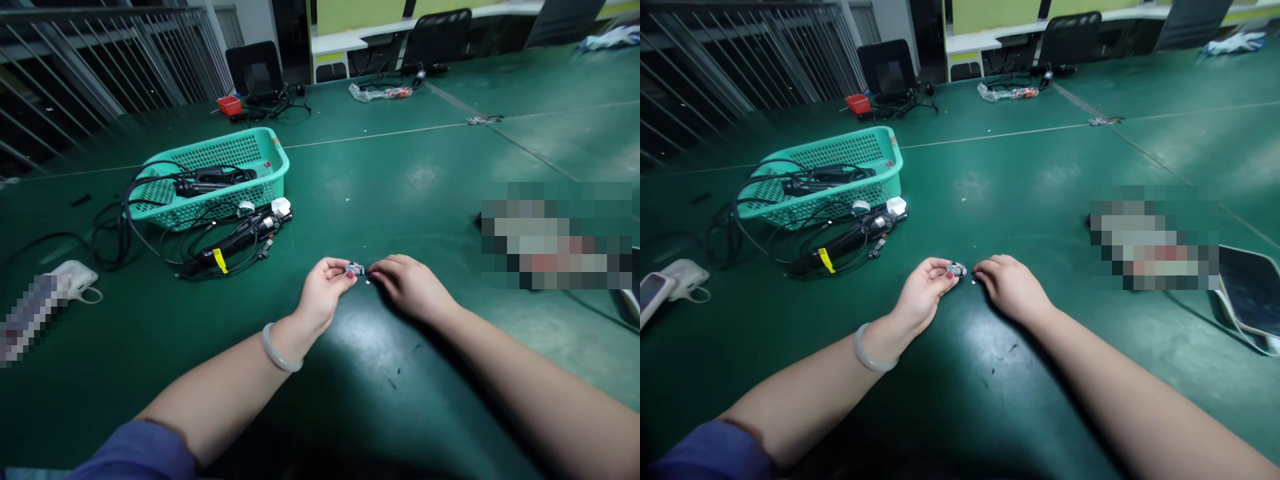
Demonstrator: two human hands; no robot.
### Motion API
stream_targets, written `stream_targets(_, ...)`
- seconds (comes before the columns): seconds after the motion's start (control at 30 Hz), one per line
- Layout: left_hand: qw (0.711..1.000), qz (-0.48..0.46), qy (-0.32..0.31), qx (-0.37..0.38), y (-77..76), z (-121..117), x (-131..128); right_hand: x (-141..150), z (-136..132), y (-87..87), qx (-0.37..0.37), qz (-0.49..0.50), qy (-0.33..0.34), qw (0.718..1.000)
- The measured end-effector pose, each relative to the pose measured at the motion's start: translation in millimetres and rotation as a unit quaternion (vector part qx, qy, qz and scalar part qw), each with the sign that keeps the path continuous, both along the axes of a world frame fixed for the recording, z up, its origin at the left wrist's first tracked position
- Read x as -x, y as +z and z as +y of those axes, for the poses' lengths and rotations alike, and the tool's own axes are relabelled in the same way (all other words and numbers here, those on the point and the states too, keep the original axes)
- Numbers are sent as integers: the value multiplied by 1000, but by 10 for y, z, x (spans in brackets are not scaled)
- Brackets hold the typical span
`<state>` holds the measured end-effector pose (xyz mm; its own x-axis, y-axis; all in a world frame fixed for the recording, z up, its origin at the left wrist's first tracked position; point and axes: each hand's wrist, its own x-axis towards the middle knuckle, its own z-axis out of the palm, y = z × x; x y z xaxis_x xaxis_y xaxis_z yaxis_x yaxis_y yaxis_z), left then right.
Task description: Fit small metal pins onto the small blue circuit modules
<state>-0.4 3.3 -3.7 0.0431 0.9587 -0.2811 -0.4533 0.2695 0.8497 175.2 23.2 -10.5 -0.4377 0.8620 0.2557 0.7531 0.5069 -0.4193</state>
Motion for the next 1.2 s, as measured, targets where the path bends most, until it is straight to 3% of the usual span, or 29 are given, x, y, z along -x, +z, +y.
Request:
stream_targets(0.3, 1000, -5, -2, 3, 4, 6, -2, 74, -42, -11, 0, 38, 41, 998)
stream_targets(0.53, 1000, 8, 3, -5, -7, 7, -7, -10, -57, 0, 9, 24, -34, 999)
stream_targets(0.9, 1000, 14, -3, -9, -12, 12, -5, 40, 7, -64, -68, -77, -15, 995)
stream_targets(1.2, 1000, 13, -6, -11, -37, 20, -3, 7, -45, 33, -32, -58, -12, 998)
